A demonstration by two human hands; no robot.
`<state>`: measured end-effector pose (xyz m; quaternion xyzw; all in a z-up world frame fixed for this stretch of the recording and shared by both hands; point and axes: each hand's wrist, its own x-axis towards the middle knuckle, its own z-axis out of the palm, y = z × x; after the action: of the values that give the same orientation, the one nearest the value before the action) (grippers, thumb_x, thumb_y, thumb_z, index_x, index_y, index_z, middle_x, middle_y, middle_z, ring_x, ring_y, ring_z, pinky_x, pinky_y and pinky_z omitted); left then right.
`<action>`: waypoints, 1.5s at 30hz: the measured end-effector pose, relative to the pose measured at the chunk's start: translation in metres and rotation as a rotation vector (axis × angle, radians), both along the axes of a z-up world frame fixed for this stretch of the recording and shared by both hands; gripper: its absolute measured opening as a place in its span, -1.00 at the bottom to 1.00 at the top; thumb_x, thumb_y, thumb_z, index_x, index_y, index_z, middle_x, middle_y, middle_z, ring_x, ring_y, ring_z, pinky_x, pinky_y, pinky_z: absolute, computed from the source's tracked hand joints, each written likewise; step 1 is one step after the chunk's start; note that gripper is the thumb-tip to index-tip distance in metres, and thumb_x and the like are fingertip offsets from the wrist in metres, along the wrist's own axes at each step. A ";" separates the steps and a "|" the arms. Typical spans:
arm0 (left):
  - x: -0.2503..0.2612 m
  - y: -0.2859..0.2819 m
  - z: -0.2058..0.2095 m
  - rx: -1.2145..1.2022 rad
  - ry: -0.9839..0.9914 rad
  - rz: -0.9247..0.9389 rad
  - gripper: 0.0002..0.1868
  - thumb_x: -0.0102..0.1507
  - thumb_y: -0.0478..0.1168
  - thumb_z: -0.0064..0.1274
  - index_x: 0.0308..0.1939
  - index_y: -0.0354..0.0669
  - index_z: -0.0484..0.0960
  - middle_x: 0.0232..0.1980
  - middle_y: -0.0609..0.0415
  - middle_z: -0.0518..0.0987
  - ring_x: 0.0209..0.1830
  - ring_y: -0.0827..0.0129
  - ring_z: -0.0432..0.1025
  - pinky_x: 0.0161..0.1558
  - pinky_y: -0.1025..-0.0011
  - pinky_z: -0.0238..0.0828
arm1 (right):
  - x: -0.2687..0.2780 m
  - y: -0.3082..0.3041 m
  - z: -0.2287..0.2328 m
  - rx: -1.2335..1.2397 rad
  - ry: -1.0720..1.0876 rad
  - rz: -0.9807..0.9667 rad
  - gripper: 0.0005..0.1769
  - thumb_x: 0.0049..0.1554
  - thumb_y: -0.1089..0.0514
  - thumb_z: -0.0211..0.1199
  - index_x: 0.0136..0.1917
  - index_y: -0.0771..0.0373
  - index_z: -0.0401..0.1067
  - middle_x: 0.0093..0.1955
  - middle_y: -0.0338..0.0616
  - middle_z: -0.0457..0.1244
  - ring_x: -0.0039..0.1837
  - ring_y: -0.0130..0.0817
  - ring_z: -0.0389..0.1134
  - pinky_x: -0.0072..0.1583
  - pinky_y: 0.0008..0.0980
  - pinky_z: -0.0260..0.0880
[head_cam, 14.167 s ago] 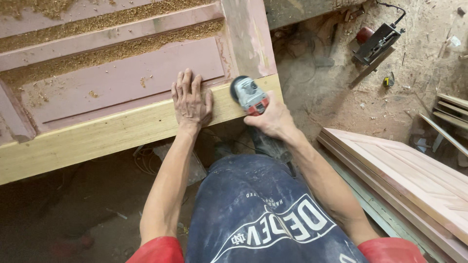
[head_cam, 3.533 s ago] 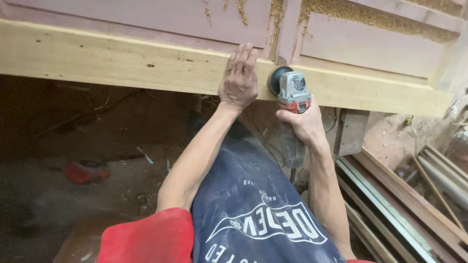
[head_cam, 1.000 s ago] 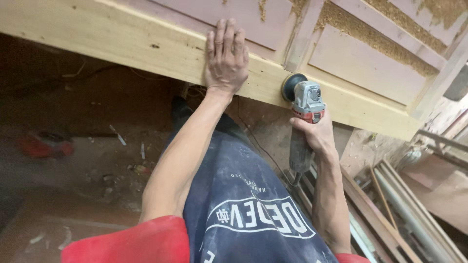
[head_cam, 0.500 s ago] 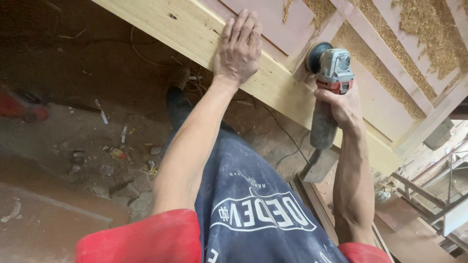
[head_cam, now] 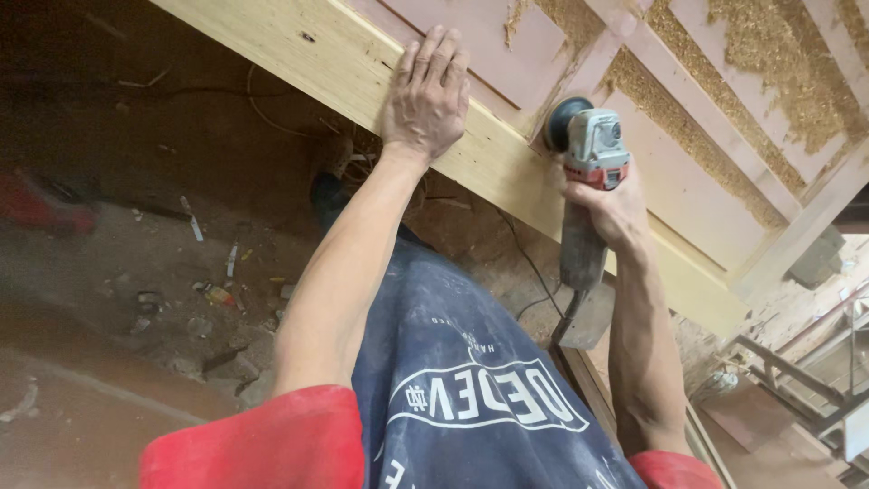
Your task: The person uses an orbital sander to smooth the surface of a large wooden door panel. They move the sander along the edges and flat surfaces, generating sawdust as they work.
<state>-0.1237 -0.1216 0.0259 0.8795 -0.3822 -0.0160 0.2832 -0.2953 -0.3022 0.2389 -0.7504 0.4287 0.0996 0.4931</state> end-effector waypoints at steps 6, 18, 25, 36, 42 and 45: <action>0.005 0.002 0.007 -0.020 0.006 -0.002 -0.56 0.51 -0.08 -0.18 0.39 -0.23 0.41 0.55 -0.11 0.32 0.60 0.09 0.15 0.59 0.08 -0.09 | 0.003 0.023 -0.008 -0.103 0.015 0.033 -0.24 -0.11 0.09 0.54 0.27 0.30 0.26 0.08 -0.19 0.30 0.08 -0.45 0.33 0.16 -0.37 0.40; 0.009 0.012 0.042 -0.029 -0.009 -0.019 -0.65 0.46 -0.21 -0.08 0.32 -0.13 0.50 0.49 -0.02 0.39 0.58 0.08 0.19 0.57 0.06 0.04 | 0.007 0.108 0.000 -0.085 0.280 -0.230 -0.16 -0.23 -0.07 0.55 0.23 0.29 0.31 0.05 -0.02 0.36 0.11 -0.20 0.41 0.18 -0.27 0.39; 0.010 0.011 0.044 -0.040 0.011 -0.042 -0.63 0.41 -0.11 -0.02 0.26 -0.16 0.53 0.47 -0.09 0.39 0.55 0.02 0.18 0.54 0.01 0.01 | -0.027 0.083 0.017 -0.115 0.205 -0.490 -0.16 -0.22 -0.04 0.55 0.24 0.31 0.31 0.07 -0.04 0.37 0.09 -0.27 0.40 0.18 -0.31 0.41; 0.010 0.011 0.042 -0.037 0.000 -0.063 -0.67 0.43 -0.15 -0.08 0.25 -0.13 0.54 0.47 -0.11 0.39 0.57 -0.02 0.17 0.52 -0.02 0.03 | 0.008 0.123 -0.002 -0.134 0.348 -0.433 -0.01 -0.32 -0.26 0.53 0.26 0.25 0.31 0.08 0.12 0.37 0.14 0.01 0.43 0.20 -0.16 0.41; 0.013 0.013 0.047 -0.058 0.004 -0.098 -0.62 0.42 -0.09 0.01 0.24 -0.20 0.54 0.44 -0.16 0.40 0.54 -0.07 0.18 0.50 -0.06 0.04 | 0.007 0.127 0.001 -0.082 0.402 -0.405 0.03 -0.31 -0.26 0.47 0.34 0.21 0.25 0.12 0.19 0.37 0.17 0.11 0.42 0.20 -0.10 0.40; 0.014 0.014 0.051 -0.007 0.007 -0.143 -0.55 0.41 -0.05 0.05 0.29 -0.21 0.50 0.48 -0.21 0.35 0.57 -0.13 0.12 0.54 -0.10 -0.02 | -0.032 0.101 0.007 -0.139 0.389 -0.475 0.00 -0.31 -0.25 0.51 0.28 0.27 0.30 0.13 0.18 0.37 0.19 0.08 0.42 0.22 -0.13 0.40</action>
<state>-0.1093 -0.1077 0.0769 0.8490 -0.4429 -0.0380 0.2857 -0.3273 -0.2012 0.2463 -0.6280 0.6840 0.0937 0.3591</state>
